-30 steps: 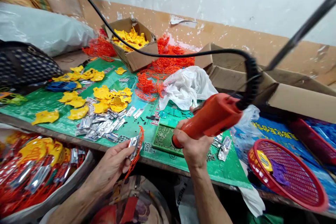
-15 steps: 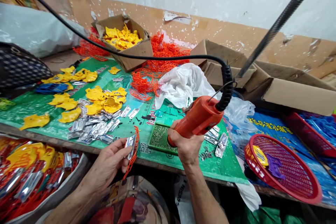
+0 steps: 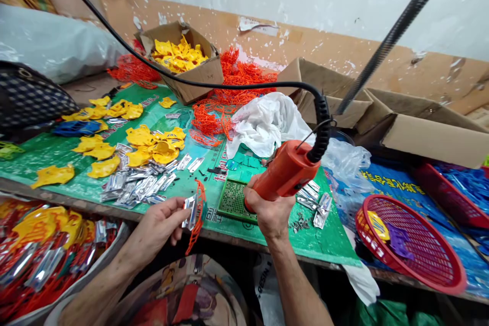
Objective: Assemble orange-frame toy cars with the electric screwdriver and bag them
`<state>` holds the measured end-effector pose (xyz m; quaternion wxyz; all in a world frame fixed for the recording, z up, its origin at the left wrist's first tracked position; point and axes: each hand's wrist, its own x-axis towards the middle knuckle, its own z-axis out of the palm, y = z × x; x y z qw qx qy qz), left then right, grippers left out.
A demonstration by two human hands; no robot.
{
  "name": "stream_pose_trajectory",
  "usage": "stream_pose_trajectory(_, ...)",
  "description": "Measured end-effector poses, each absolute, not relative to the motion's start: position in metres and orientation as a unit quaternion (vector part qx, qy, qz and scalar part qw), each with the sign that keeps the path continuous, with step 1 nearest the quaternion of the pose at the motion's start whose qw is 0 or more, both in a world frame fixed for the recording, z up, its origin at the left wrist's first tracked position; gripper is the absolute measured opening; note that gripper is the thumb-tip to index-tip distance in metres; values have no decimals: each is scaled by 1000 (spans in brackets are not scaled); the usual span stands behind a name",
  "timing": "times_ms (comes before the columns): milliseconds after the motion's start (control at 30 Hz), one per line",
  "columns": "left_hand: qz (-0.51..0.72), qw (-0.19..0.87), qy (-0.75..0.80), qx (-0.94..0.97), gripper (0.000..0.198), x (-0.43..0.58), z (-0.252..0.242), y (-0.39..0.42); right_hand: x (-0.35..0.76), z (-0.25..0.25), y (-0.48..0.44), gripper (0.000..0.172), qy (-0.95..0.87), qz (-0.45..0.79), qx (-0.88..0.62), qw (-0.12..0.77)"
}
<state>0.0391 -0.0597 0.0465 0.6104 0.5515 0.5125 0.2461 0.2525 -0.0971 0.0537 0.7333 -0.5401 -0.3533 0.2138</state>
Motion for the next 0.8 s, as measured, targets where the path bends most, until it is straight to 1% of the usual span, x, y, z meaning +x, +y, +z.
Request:
stream_pose_trajectory(133,243,583,517,578,17,38,50,-54,254,50,-97,15,-358,214,-538,733)
stream_pose_trajectory(233,204,590,511,591,12,45,48,-51,257,51,-96,18,-358,218,-537,732)
stream_pose_trajectory(333,170,601,498,601,11,53,47,-48,257,64,-96,18,-363,231,-520,737)
stream_pose_trajectory(400,153,604,488,611,10,57,48,-45,253,80,-97,27,-366,245,-490,752)
stream_pose_trajectory(500,123,612,477,619,7,58,50,-39,239,106,-99,50,-372,285,-429,773)
stream_pose_trajectory(533,116,614,474,620,6,58,50,-37,233,112,-99,53,-376,301,-412,774)
stream_pose_trajectory(567,110,616,472,621,5,57,50,-35,228,117,-100,52,-382,317,-398,771)
stream_pose_trajectory(600,106,617,469,623,6,56,50,-34,222,120,-100,47,-389,332,-387,767)
stream_pose_trajectory(700,101,613,464,631,10,53,49,-33,205,122,-97,26,-390,366,-383,753)
stream_pose_trajectory(800,105,609,463,636,11,52,49,-34,194,117,-92,19,-373,380,-396,748)
